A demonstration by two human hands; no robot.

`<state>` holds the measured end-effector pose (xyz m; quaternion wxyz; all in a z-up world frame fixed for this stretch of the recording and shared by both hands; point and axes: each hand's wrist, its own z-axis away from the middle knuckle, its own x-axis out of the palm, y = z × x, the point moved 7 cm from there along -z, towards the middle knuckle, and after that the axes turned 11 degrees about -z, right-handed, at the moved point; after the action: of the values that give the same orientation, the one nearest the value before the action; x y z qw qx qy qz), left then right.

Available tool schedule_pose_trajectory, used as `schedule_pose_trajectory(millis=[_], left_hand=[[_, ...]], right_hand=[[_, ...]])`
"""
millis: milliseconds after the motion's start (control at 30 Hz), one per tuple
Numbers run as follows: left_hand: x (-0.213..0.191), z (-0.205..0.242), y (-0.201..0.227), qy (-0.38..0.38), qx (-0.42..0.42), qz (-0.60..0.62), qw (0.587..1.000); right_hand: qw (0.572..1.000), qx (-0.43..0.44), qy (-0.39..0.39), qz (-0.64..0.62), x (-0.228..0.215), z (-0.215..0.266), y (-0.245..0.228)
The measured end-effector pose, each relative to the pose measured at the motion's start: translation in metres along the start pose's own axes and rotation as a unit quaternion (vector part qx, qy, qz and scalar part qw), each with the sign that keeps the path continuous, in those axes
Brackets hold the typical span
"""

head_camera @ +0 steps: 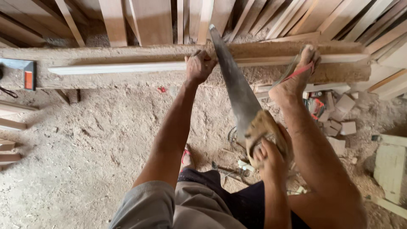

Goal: The person uses a hand saw to cut a long piece of light-colored wood that is resting on a wooden rack. The person holds the wood steady with their left hand while sawing with their right hand. The camera angle is a first-person view looking down at the work area.

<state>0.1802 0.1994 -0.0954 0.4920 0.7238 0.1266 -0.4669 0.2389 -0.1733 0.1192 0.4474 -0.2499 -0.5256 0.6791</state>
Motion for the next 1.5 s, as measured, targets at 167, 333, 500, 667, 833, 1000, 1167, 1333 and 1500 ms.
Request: schedule_pose_trajectory(millis=[167,333,500,667,833,1000,1167,1333,1500], left_hand=[[0.019,-0.001,-0.01,-0.103,-0.093,0.122,0.983],[-0.005,-0.001,0.003,0.027,0.005,0.034,0.999],[0.016,0.004,-0.008,-0.033,-0.027,0.032,0.999],[0.003,-0.005,-0.003,-0.062,-0.059,-0.011,0.996],[0.004,-0.005,0.004,-0.082,-0.057,0.002,0.995],[-0.005,-0.005,0.006,-0.046,-0.052,0.006,0.998],[0.013,-0.012,-0.006,-0.096,-0.057,-0.013,0.994],[0.007,-0.01,0.003,-0.047,-0.045,0.023,0.998],[0.018,0.001,-0.009,0.006,0.015,-0.016,1.0]], right_hand=[[0.998,0.023,-0.004,-0.064,0.005,0.004,0.011],[0.996,-0.053,-0.023,-0.068,0.037,-0.083,-0.021],[0.991,-0.058,0.028,-0.115,0.062,-0.205,-0.039],[0.987,-0.093,0.026,-0.125,0.057,-0.224,-0.038],[0.988,-0.071,0.007,-0.14,0.062,-0.222,-0.039],[0.99,-0.037,0.067,-0.123,0.055,-0.219,-0.033],[0.974,-0.21,-0.003,0.081,0.051,-0.222,-0.049],[0.821,-0.34,-0.027,0.459,0.06,-0.201,-0.057],[0.982,-0.149,0.019,0.117,0.04,-0.218,-0.036]])
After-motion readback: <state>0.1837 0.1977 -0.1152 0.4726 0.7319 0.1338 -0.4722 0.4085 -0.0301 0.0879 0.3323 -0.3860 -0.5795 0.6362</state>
